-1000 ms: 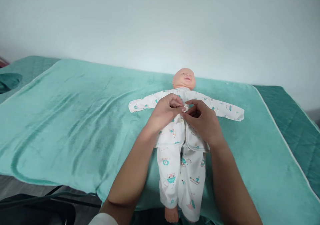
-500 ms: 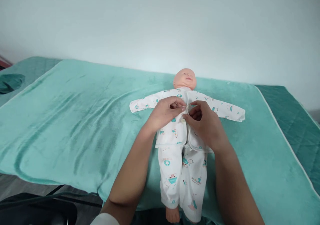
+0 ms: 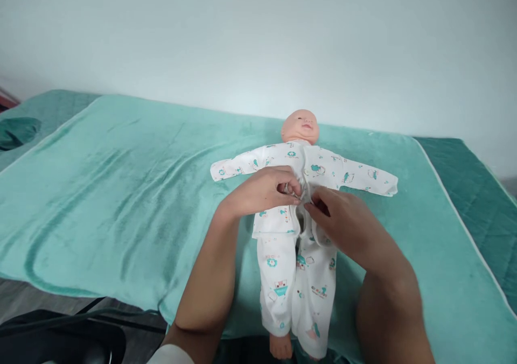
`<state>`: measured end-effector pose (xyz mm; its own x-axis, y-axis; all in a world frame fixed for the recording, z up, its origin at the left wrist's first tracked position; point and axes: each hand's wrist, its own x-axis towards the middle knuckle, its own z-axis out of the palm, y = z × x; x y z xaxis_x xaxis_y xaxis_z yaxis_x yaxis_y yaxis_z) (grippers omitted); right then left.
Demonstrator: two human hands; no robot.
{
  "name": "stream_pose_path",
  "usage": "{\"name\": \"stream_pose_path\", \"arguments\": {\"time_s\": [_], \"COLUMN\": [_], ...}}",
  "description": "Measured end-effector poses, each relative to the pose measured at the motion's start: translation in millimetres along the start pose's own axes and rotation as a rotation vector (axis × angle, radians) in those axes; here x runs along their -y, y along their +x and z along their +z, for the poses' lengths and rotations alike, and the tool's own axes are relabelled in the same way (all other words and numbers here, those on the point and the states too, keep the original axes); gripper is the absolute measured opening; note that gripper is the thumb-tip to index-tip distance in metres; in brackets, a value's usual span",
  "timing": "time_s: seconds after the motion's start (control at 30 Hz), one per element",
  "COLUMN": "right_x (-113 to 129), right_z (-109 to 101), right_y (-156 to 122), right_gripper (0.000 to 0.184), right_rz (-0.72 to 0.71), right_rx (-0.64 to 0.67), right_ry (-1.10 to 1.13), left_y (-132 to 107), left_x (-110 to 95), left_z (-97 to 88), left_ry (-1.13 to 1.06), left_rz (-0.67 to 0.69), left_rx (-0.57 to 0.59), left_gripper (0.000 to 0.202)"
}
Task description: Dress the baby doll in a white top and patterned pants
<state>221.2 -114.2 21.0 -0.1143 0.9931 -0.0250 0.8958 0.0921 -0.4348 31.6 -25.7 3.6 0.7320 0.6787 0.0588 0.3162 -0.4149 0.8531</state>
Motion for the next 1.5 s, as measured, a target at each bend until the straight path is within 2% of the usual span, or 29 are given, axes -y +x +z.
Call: {"name": "stream_pose_path", "arguments": {"time_s": [0.1,0.33,0.53,0.67,0.8,1.0,1.3,1.5], "right_x": [-8.7,-26.4,-20.2,-21.2,-23.4,-21.4,-20.9,-23.5], "right_z": [-4.6,-3.4,3.6,6.9,8.2,8.8,8.4,12.5], "right_y": [1.6,2.5,5.4,7.5,9.2,9.5,10.5,11.2], "right_gripper": [0.033,0.040,0.036,0.036,0.037,0.038,0.040,0.041], "right_rz": [-0.005,0.020,0.018,0.034,0.053,0.066,0.048,0.065], "right_rx": [0.049,0.144,0.110,0.116,0.134,0.133,0.157,0.166], "right_ry": [0.108,0.555,0.826,0.931,0.967,0.975,0.936,1.021], "left_y": [-0.8,-1.0,-1.3,0.0,1.4,1.5,3.1,5.1], "left_x": [-0.4,-2.7,-7.1,-8.1,-5.8,1.5,6.0,8.8], "left_z": [-0.2,-0.1,0.7,3.9,6.1,5.3,4.9,6.9], "left_ry": [0.030,0.023,-0.106,-0.305,-0.480,-0.586,-0.631,-0.633], "left_rz": [0.015,-0.013,-0.037,-0.057,-0.118,-0.133,-0.102,-0.096], "left_rx": [0.014,-0.016,0.011,0.027,0.043,0.090,0.105,0.106], "left_gripper": [0.007,0.015,0.017,0.017,0.017,0.013,0.008,0.012]}}
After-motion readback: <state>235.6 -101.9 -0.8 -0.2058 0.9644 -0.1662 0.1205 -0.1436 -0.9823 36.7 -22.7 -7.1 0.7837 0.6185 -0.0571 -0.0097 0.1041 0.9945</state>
